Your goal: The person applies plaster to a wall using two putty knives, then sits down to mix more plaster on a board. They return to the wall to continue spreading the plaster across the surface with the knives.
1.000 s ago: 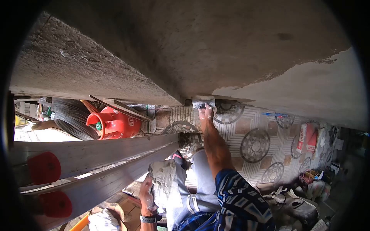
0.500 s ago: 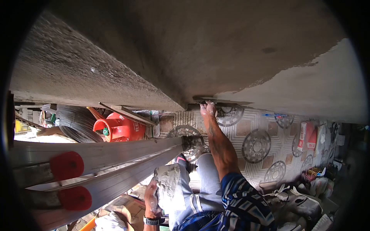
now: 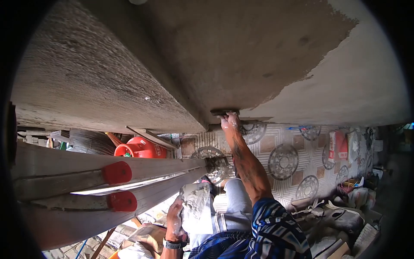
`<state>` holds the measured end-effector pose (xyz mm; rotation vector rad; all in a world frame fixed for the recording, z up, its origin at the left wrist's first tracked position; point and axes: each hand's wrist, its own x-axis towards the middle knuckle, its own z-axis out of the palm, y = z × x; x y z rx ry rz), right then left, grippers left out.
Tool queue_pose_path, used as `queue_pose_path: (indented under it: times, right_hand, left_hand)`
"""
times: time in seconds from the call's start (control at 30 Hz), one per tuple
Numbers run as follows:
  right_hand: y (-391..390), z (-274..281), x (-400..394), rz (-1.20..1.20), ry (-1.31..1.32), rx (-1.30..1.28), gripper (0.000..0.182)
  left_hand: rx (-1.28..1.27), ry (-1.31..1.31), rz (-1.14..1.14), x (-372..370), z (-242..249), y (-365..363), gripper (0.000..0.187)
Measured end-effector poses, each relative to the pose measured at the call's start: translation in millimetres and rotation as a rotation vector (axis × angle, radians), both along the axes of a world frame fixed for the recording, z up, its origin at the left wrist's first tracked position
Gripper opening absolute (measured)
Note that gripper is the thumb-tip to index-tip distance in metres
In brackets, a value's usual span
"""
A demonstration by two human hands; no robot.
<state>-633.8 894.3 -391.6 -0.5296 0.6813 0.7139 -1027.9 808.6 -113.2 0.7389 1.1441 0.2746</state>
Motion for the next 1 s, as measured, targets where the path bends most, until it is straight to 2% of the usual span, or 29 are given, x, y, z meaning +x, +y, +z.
queue_pose_path:
  times: [0.1,0.2,0.23,0.27,0.4,0.47,0.5,0.53,0.6,0.63,0.67,0.73,0.77,0.83,0.9,0.93,0.97,1.0]
  right_hand:
    - [9,77,-6,-0.027,-0.011,-0.244,0.038]
    - [13,118,3,0.002,-0.033,-0.19,0.041]
    - [10,112,12,0.045,-0.06,-0.088,0.041]
    - [10,111,17,0.057,-0.077,-0.106,0.04]
    - [-7,206,3,0.116,-0.141,-0.147,0.037]
    - [-21,233,-6,0.159,-0.158,-0.148,0.038]
    - [-37,219,-4,0.189,-0.188,-0.086,0.049]
    - [-54,207,-6,0.236,-0.245,-0.012,0.048]
    - [-87,179,-17,0.332,-0.358,0.135,0.046]
    - [-98,160,-23,0.369,-0.327,0.09,0.043]
    - [-109,134,-28,0.407,-0.296,0.045,0.039]
    - [-133,32,-26,0.503,-0.171,-0.177,0.036]
    - [-142,-21,-24,0.517,-0.107,-0.253,0.035]
    - [-135,-104,-26,0.424,0.006,-0.259,0.036]
    - [-123,-144,-24,0.377,0.042,-0.435,0.032]
    - [-111,-147,-24,0.353,0.058,-0.524,0.03]
    - [-105,-146,-19,0.319,0.133,-0.572,0.035]
    - [-98,-171,-14,0.269,0.082,-0.524,0.035]
  left_hand:
    - [0.183,0.188,-0.173,11,44,12,0.045]
    - [0.016,0.017,-0.072,13,46,17,0.045]
    - [0.051,0.09,-0.064,16,51,17,0.045]
    - [0.032,0.071,-0.049,17,52,18,0.046]
    - [0.004,0.043,-0.057,18,60,18,0.046]
    - [0.001,-0.012,-0.042,19,51,18,0.046]
    - [0.02,0.028,-0.035,25,59,19,0.045]
    - [0.038,0.069,-0.029,31,67,20,0.045]
    - [-0.023,0.024,0.079,25,36,16,0.044]
    - [-0.041,-0.053,0.118,20,18,15,0.044]
    - [0.012,0.008,0.08,21,11,16,0.044]
    - [0.108,0.133,0.023,30,-6,10,0.044]
    - [0.092,0.088,0.094,43,-5,9,0.043]
    - [0.097,0.121,0.103,56,-14,10,0.044]
    - [0.141,0.103,0.076,59,-40,4,0.045]
    - [0.183,0.068,0.045,58,-54,0,0.046]
    - [0.187,0.062,0.045,58,-64,-5,0.046]
    - [0.187,0.079,0.046,59,-67,-7,0.046]
